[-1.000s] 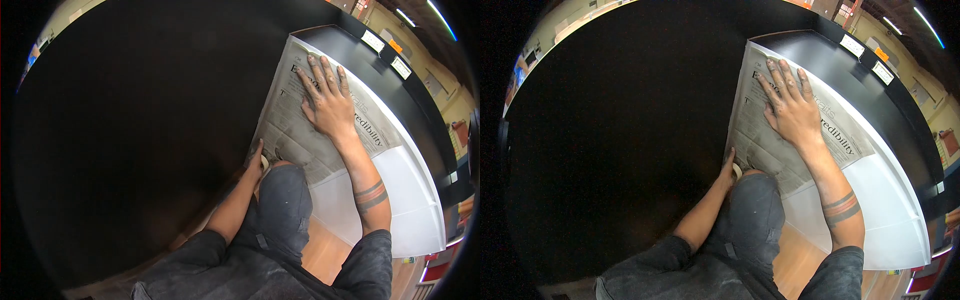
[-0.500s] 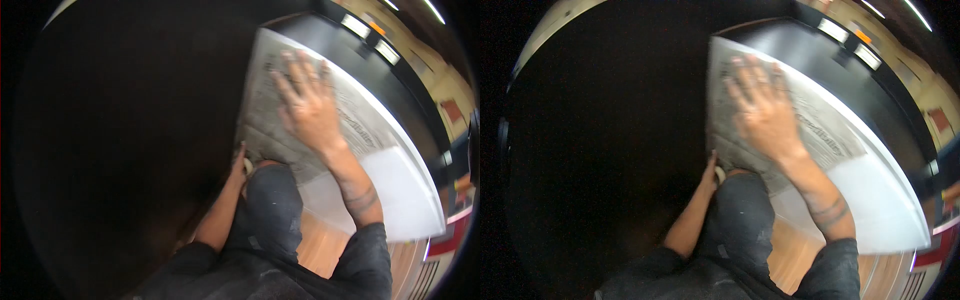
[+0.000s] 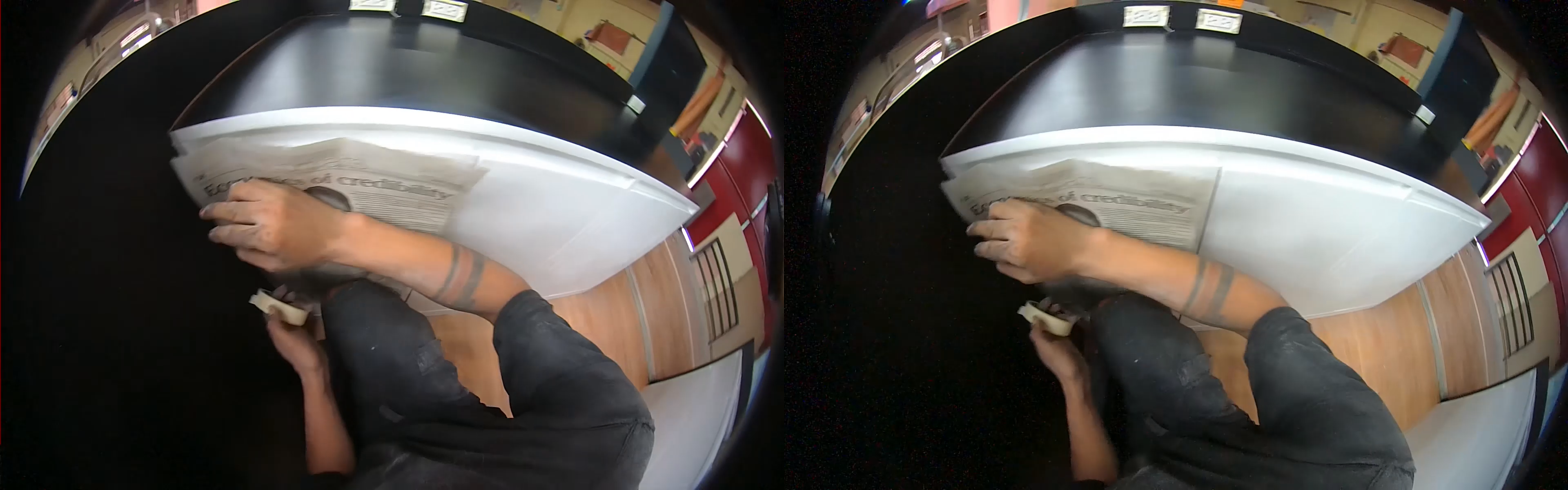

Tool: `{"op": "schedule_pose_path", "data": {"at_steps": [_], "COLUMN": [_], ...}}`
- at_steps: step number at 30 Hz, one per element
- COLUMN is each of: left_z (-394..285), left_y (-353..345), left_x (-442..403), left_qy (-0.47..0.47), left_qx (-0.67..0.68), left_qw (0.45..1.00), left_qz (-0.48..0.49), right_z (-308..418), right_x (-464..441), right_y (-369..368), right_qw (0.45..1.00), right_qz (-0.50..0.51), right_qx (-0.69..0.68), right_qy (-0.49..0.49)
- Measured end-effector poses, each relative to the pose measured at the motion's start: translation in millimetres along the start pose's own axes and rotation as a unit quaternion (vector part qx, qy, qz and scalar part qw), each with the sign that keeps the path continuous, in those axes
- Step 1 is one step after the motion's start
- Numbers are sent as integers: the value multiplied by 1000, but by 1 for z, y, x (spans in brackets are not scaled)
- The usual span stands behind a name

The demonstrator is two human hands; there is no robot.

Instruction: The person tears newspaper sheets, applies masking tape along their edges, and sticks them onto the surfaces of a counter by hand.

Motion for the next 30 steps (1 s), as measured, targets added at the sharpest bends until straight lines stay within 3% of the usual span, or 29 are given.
{"op": "schedule_pose_path", "data": {"at_steps": [5,7,10,13,17,20,23,27,30], "left_z": [-53,-61,-57,-59,-49,-53,-49,-49,-37], "left_y": [-29,-35,-21,-34,-25,-37,-43,-38,-13], "left_x": [4,2,-11,-11,-30,-34,-33,-35,-48], "left_qy": [-155,-189,-169,-214,-193,-204,-213,-153,-142], "left_qx": [-147,-184,-159,-194,-255,-278,-267,-276,-303], "left_qw": [967,956,959,946,941,924,929,933,935], "left_qz": [136,124,163,147,116,165,145,175,114], "right_z": [-6,-12,-10,-11,-15,-14,-12,-2,14], "right_x": [-14,-17,-18,-21,-22,-21,-21,-21,-16], "right_y": [7,3,8,11,8,9,9,10,4], "right_qw": [998,996,992,994,993,993,992,989,994], "right_qz": [-4,-43,-33,-45,-96,-93,-114,-145,-107], "right_qx": [17,48,104,80,60,53,36,-1,-12], "right_qy": [65,57,56,51,40,41,24,40,-23]}}
Point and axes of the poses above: each hand's wrist, its own x-axis away from the middle knuckle, its own y-axis out of the back of the hand, z = x × y, the point moved 4 cm from there along -x, towards the middle knuckle, and after that the axes turned 4 degrees about x, right-handed, at the moved point
